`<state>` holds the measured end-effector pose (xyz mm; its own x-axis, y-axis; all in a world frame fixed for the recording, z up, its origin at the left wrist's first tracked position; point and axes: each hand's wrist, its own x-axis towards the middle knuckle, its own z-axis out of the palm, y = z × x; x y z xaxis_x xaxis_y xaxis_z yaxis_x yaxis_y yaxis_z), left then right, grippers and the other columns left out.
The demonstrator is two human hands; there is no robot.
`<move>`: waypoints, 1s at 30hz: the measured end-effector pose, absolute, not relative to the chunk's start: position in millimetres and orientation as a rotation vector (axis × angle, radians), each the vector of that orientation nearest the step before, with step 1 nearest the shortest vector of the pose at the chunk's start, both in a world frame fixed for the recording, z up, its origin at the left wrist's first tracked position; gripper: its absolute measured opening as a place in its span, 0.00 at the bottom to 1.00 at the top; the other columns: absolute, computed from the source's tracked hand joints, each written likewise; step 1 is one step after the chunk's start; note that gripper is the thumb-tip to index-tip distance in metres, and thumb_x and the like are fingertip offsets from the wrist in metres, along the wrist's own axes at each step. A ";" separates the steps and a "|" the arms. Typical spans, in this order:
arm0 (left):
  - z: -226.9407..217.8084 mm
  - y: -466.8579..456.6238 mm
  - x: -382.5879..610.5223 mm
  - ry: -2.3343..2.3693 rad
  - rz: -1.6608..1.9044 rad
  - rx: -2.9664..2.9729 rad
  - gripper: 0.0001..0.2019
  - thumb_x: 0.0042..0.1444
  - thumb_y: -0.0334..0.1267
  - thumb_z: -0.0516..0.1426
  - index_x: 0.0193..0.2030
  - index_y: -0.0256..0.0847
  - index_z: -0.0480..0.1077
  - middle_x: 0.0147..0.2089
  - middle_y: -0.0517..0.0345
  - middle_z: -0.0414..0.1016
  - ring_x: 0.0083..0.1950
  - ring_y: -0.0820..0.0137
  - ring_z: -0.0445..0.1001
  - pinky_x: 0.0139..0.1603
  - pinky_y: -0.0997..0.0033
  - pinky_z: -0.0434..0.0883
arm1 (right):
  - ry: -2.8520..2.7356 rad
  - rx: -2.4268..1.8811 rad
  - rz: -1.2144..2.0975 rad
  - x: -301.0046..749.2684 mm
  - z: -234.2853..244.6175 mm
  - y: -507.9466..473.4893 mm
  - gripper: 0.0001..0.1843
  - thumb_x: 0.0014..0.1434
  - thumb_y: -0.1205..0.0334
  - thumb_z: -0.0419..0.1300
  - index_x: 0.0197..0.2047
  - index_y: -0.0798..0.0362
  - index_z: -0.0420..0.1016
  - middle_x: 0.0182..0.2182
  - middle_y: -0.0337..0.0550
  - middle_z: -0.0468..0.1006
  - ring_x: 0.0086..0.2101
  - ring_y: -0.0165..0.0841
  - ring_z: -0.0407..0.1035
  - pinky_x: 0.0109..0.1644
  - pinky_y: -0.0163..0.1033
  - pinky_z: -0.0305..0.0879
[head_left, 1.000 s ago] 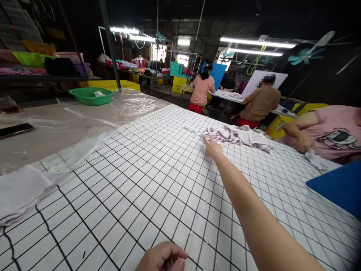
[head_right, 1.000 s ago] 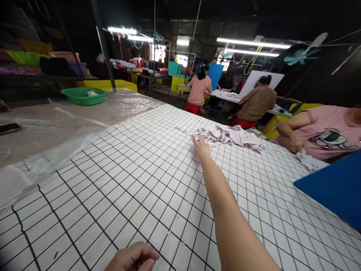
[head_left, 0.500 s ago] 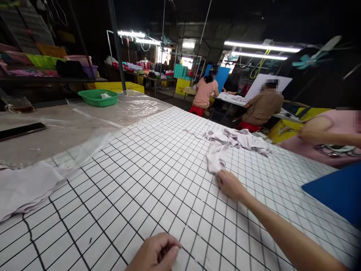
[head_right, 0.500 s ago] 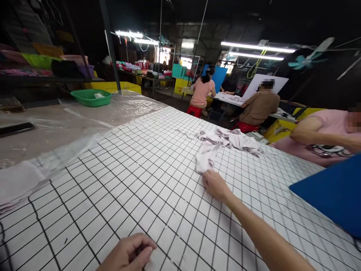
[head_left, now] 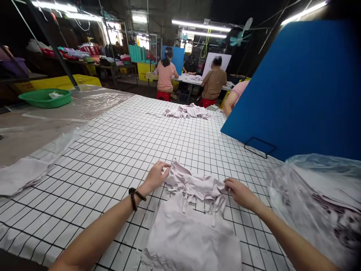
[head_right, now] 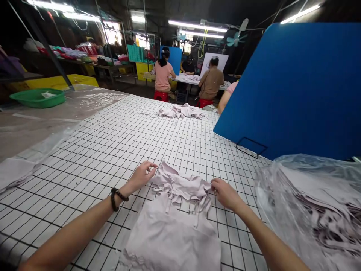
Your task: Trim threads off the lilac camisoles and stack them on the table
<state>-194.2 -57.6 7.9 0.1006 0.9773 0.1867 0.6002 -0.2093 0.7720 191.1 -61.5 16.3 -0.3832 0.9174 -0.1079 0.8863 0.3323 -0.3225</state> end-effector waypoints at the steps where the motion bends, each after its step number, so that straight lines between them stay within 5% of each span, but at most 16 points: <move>1: 10.5 -53.7 -181.4 1.516 0.957 1.943 0.13 0.58 0.42 0.51 0.45 0.41 0.71 0.46 0.53 0.69 0.46 0.66 0.69 0.49 0.66 0.67 | -2.421 -1.726 0.530 192.5 16.2 -60.0 0.13 0.52 0.74 0.48 0.32 0.50 0.69 0.42 0.46 0.72 0.44 0.38 0.66 0.46 0.42 0.62; 8: 9.9 -43.9 -151.4 1.654 0.584 2.038 0.17 0.46 0.31 0.57 0.45 0.38 0.66 0.47 0.50 0.62 0.49 0.62 0.64 0.51 0.63 0.66 | -2.193 -1.585 0.577 146.0 11.7 -49.5 0.21 0.56 0.64 0.53 0.54 0.50 0.67 0.53 0.48 0.70 0.53 0.40 0.60 0.56 0.46 0.55; 11: 9.5 -55.4 -165.4 1.623 0.450 2.038 0.19 0.40 0.31 0.60 0.42 0.39 0.67 0.44 0.52 0.64 0.48 0.62 0.66 0.48 0.65 0.67 | -2.083 -1.519 0.867 126.0 11.6 -34.4 0.15 0.51 0.61 0.60 0.44 0.50 0.74 0.48 0.47 0.73 0.53 0.44 0.59 0.55 0.47 0.55; 14: 10.5 -66.3 -177.7 1.483 0.383 2.062 0.22 0.43 0.34 0.60 0.48 0.43 0.67 0.48 0.51 0.64 0.52 0.61 0.65 0.51 0.64 0.66 | -1.876 -1.513 1.227 122.4 13.2 -10.1 0.06 0.48 0.59 0.61 0.30 0.53 0.74 0.33 0.45 0.76 0.39 0.39 0.68 0.39 0.39 0.63; 19: 4.2 -69.3 -177.9 1.458 0.418 2.123 0.27 0.46 0.43 0.62 0.55 0.44 0.66 0.58 0.49 0.62 0.59 0.57 0.61 0.59 0.58 0.62 | -1.597 -1.503 1.380 139.6 8.7 23.4 0.10 0.52 0.54 0.55 0.29 0.53 0.66 0.20 0.36 0.69 0.21 0.27 0.61 0.23 0.32 0.55; 30: -3.9 -65.3 -171.7 1.481 0.565 2.247 0.15 0.57 0.44 0.55 0.50 0.44 0.71 0.49 0.52 0.71 0.50 0.63 0.67 0.52 0.62 0.66 | -1.296 -1.336 1.561 160.9 -4.8 7.7 0.14 0.47 0.53 0.62 0.31 0.52 0.65 0.23 0.34 0.66 0.22 0.25 0.57 0.25 0.32 0.54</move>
